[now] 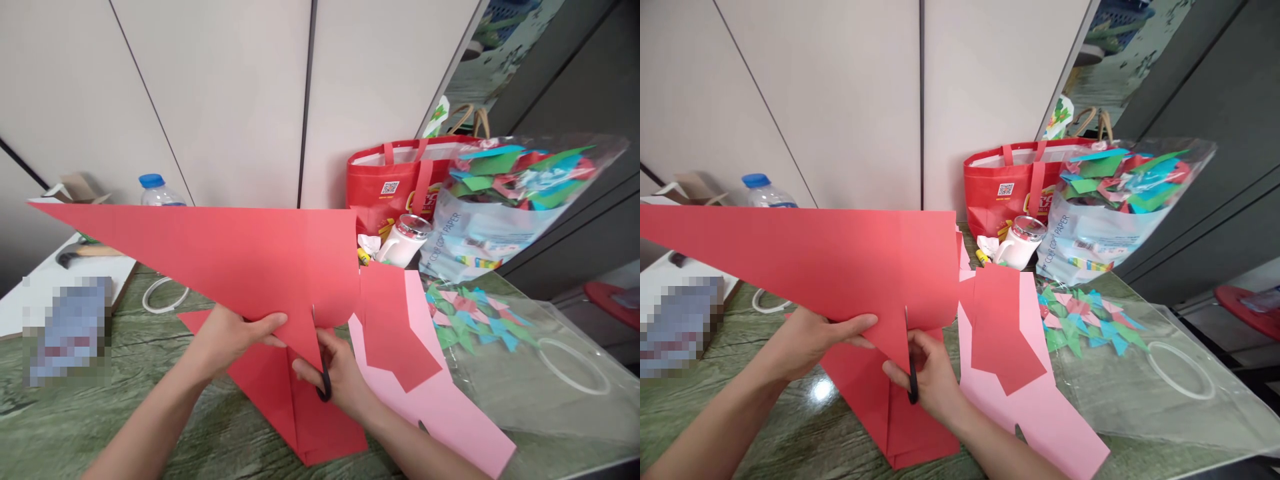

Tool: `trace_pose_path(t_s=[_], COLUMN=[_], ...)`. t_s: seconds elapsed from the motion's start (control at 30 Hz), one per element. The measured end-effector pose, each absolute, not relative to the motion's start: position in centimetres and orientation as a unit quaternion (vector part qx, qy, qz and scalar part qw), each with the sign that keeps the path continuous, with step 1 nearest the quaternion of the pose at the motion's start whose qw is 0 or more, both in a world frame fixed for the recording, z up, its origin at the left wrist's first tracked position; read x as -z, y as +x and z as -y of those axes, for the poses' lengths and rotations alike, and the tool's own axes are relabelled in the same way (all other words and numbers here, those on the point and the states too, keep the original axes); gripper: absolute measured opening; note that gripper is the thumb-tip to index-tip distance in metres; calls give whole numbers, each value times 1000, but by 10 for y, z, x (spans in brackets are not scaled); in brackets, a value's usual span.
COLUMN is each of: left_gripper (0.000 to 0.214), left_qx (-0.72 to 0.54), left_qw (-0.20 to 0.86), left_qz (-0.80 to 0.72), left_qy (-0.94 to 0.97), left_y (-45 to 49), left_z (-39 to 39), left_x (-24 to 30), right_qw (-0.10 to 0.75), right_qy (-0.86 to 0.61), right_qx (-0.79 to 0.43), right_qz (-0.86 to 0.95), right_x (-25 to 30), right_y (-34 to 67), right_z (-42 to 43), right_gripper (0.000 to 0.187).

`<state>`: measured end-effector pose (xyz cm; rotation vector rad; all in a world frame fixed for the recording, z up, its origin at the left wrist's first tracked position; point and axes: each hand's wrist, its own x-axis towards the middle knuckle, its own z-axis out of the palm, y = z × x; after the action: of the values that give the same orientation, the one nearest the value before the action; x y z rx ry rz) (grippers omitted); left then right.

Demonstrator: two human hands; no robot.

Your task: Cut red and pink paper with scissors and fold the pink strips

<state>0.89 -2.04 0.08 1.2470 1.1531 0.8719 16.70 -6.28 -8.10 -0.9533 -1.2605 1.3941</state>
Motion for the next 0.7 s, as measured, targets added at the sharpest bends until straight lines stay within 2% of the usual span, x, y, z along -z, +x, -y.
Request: trace_pose_path(t_s=[0.2,0.7], left_gripper=[31,35], left_qx=[-350,-355], left_qw=[601,617], left_qz=[-498,-478], left_qy=[518,514], left_y=[13,12], left_z=[23,21], left_x=[0,-2], right_qw=[504,503], right_qy=[-393,-413], right_qx=[-558,-567], right_qz=[529,506], right_x=[75,76], right_y=[170,171], right_z=[61,62], right_gripper=[37,30])
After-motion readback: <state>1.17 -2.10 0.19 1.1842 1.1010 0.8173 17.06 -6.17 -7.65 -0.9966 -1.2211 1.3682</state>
